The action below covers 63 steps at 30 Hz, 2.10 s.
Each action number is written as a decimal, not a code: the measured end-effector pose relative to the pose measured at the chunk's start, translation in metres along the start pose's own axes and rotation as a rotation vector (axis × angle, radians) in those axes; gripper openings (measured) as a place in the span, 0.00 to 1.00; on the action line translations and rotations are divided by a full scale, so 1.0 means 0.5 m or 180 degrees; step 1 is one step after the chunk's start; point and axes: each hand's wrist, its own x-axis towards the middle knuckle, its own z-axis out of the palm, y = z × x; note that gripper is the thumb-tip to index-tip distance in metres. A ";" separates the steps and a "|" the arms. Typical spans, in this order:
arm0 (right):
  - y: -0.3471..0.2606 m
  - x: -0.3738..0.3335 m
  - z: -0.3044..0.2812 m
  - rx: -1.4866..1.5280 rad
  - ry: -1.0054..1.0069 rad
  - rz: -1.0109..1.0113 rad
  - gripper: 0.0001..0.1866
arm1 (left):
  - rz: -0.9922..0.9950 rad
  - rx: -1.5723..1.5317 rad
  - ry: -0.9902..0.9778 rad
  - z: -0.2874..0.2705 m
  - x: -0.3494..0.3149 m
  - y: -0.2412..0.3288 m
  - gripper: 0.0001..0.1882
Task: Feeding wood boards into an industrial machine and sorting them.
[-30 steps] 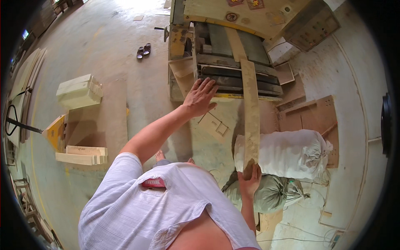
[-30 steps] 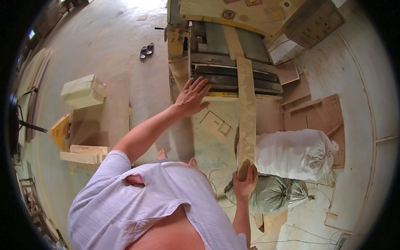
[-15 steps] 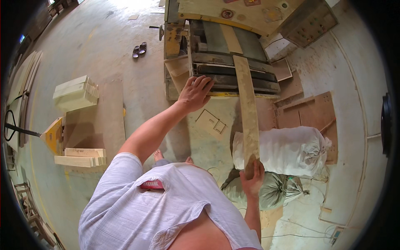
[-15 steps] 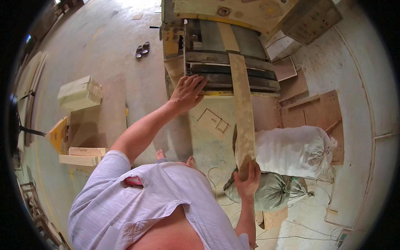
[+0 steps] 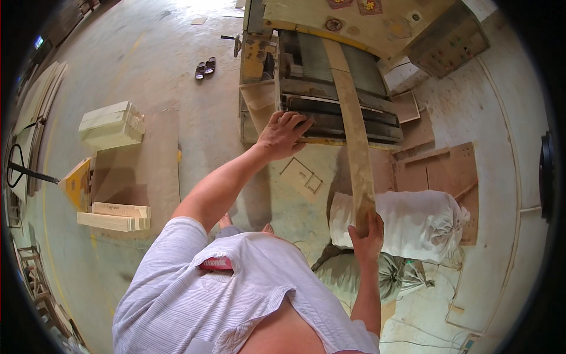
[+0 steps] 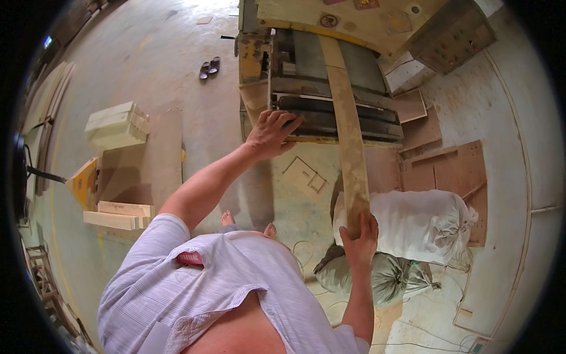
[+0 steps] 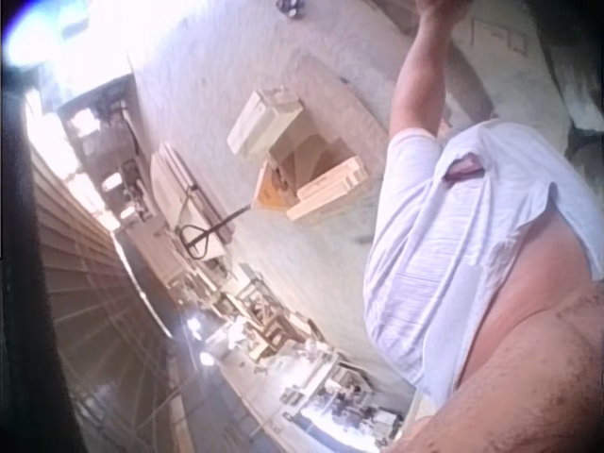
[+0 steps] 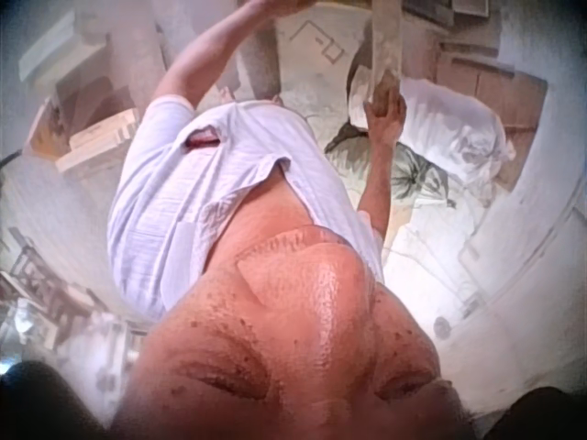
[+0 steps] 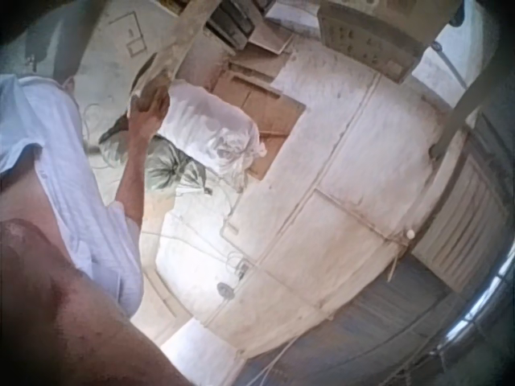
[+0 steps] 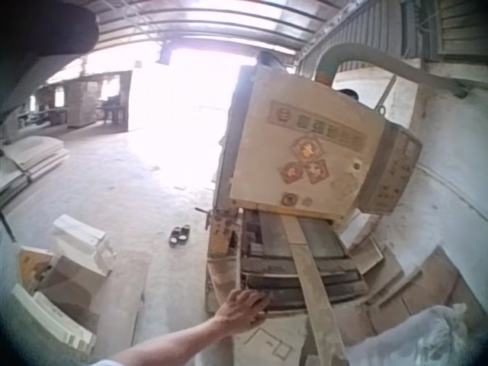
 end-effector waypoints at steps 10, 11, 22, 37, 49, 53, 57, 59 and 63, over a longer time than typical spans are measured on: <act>0.000 0.096 0.024 0.0024 -0.0048 -0.0071 0.44 | -0.0110 0.0057 -0.0122 0.009 0.001 -0.007 0.41; 0.002 0.103 0.029 0.0035 -0.0061 -0.0096 0.44 | -0.0093 0.0036 -0.0042 0.009 -0.001 -0.007 0.39; -0.001 0.186 0.086 -0.0009 -0.0050 -0.0247 0.42 | -0.0179 -0.0003 -0.0041 0.007 -0.021 -0.020 0.40; -0.047 0.288 0.128 0.0132 -0.0307 -0.0081 0.42 | 0.0045 -0.0075 0.0663 0.010 -0.055 -0.035 0.34; -0.005 0.377 0.171 0.0082 -0.0102 -0.0702 0.40 | 0.0080 -0.0070 0.0697 0.007 -0.051 -0.022 0.34; -0.048 0.397 0.166 0.0009 -0.0139 -0.0624 0.41 | 0.0067 -0.0103 0.0667 -0.001 -0.051 -0.023 0.35; -0.036 0.427 0.183 0.0240 -0.0185 -0.0685 0.41 | 0.0062 -0.0182 0.0686 -0.006 -0.052 -0.018 0.36; -0.052 0.441 0.182 0.0285 -0.0159 -0.0656 0.40 | 0.0058 -0.0171 0.0677 -0.007 -0.052 -0.018 0.37; -0.080 0.468 0.194 -0.0532 0.0126 -0.0983 0.31 | 0.0048 -0.0131 0.0635 -0.009 -0.057 -0.019 0.37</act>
